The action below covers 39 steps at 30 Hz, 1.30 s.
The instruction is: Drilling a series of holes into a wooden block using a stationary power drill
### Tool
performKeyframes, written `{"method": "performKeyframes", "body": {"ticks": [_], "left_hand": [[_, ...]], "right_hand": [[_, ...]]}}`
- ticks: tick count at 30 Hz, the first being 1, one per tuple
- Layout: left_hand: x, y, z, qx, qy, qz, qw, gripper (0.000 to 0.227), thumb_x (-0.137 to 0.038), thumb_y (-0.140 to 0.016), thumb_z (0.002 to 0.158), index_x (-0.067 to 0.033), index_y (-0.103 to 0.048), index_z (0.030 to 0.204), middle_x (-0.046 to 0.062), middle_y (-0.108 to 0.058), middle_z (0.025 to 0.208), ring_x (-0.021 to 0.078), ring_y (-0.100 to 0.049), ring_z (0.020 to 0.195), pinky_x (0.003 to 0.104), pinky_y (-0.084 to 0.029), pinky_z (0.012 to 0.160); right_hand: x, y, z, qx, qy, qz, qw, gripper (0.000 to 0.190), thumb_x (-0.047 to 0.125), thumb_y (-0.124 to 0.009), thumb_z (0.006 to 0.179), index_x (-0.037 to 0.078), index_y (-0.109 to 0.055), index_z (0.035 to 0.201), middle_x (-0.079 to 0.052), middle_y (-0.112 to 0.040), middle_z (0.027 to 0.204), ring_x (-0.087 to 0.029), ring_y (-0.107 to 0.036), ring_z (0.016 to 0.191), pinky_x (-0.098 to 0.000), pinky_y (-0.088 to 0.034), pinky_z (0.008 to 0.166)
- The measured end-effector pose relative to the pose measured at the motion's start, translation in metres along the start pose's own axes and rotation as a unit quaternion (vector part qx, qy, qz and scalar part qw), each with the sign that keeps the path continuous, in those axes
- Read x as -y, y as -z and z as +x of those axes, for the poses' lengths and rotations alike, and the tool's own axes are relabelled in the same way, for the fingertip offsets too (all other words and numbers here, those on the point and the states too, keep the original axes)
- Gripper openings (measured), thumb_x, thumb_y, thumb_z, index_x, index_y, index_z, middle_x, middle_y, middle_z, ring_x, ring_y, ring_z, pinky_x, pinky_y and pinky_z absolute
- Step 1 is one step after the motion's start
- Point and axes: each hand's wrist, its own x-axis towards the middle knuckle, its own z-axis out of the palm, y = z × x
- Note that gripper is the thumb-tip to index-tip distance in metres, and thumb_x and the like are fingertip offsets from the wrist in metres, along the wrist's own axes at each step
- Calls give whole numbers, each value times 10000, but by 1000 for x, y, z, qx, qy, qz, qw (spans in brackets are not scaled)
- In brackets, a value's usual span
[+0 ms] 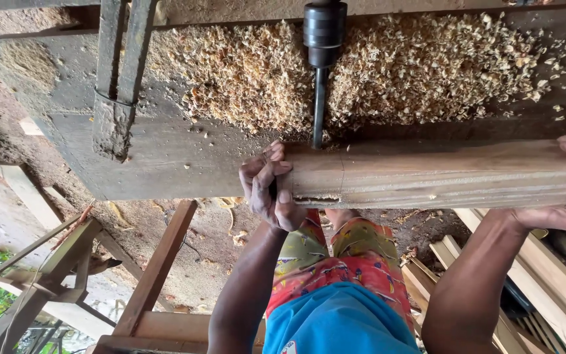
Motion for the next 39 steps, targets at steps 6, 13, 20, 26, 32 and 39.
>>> {"method": "performKeyframes", "body": {"ticks": [6, 13, 20, 26, 32, 39], "left_hand": [[0, -3, 3, -6, 0, -1, 1000, 353, -339, -508, 959, -29, -668, 1006, 147, -605, 1041, 262, -639, 1042, 480, -597, 981], [-1, -5, 5, -5, -2, 4, 1000, 374, -362, -505, 982, -26, -669, 1002, 143, -616, 1041, 274, -653, 1047, 490, -602, 979], [1, -3, 4, 0, -11, 29, 1000, 356, -355, -497, 964, -47, -668, 1022, 140, -665, 1062, 245, -639, 1078, 478, -615, 968], [1, -6, 6, -3, -5, 19, 1000, 369, -365, -511, 978, -30, -660, 1025, 152, -656, 1066, 261, -647, 1083, 495, -602, 999], [2, -8, 8, 1, -5, 17, 1000, 369, -358, -506, 979, -24, -653, 1035, 162, -638, 1057, 269, -646, 1076, 490, -598, 1000], [-3, -9, 30, 28, -10, 74, 997, 439, -486, -478, 1020, -87, -661, 1033, 89, -700, 1079, 183, -615, 1101, 417, -623, 919]], "right_hand": [[7, -29, 2, -41, -4, 54, 998, 258, 274, -535, 843, 27, -603, 868, -119, -551, 859, -326, -584, 890, -514, -532, 937], [9, -23, 2, -6, 25, 5, 1000, 279, 250, -479, 889, -2, -596, 921, -152, -554, 908, -324, -565, 906, -542, -553, 947], [9, -36, 3, -16, 31, 38, 999, 273, 257, -493, 873, 1, -588, 884, -152, -540, 882, -330, -543, 883, -523, -515, 915], [10, -23, 6, 15, 40, -7, 999, 274, 190, -406, 921, -26, -572, 955, -192, -548, 925, -358, -549, 907, -571, -547, 935], [12, -29, 8, 22, 39, -14, 999, 256, 173, -387, 921, -22, -552, 947, -188, -543, 911, -359, -547, 886, -561, -543, 921], [6, -36, 12, 41, 39, 47, 997, 221, 226, -429, 939, 28, -527, 949, -136, -520, 960, -322, -511, 927, -554, -483, 917]]}}
